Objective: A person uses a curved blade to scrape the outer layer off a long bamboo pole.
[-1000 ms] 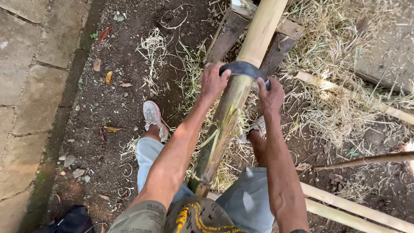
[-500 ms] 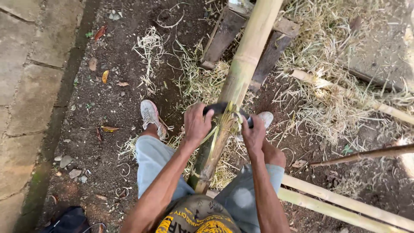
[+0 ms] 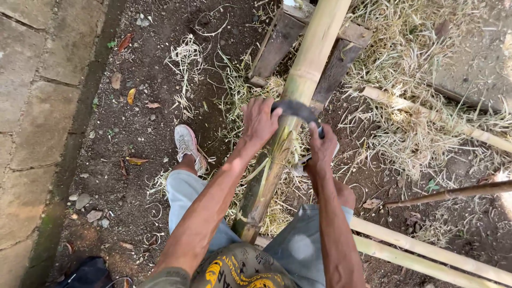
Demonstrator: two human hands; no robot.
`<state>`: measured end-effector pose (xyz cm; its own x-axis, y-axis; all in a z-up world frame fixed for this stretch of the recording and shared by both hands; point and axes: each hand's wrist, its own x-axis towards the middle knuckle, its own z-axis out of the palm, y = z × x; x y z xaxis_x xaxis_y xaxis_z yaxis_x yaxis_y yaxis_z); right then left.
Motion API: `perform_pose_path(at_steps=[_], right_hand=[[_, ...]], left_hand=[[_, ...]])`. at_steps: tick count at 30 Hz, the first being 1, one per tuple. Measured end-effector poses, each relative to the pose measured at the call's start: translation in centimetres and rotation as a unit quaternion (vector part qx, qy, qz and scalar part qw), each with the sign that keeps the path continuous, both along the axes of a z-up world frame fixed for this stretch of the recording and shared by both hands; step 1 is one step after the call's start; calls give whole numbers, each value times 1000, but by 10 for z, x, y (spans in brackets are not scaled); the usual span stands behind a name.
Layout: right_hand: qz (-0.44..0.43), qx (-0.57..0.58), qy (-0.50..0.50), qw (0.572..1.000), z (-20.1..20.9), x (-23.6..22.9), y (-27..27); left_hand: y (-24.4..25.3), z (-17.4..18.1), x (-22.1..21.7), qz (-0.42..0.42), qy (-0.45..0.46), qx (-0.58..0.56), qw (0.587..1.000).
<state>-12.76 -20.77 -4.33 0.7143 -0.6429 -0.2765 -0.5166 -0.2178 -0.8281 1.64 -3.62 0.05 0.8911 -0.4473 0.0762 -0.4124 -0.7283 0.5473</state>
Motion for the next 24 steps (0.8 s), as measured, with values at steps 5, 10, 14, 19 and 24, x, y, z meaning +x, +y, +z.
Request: perform_pose_path(at_steps=[5,10,14,19,24], right_hand=[[-12,-14,-14,1000,-17,50,-28],[-43,2,-105,994,-27,51,-9],[-34,-42,-118,992,-33,22,8],[-19,-17,-64,998,-34,-53,50],[56,-131,-150,978,8,-81,65]], left_hand=[[-32,0,44,12,-6,13,1000],[-25,9,40,-6,-45,13,999],[-2,21,8,-1,-107,-7,994],[57,36,-70,7,-8,-25,1000],[84,46,-102,41,28,-29,998]])
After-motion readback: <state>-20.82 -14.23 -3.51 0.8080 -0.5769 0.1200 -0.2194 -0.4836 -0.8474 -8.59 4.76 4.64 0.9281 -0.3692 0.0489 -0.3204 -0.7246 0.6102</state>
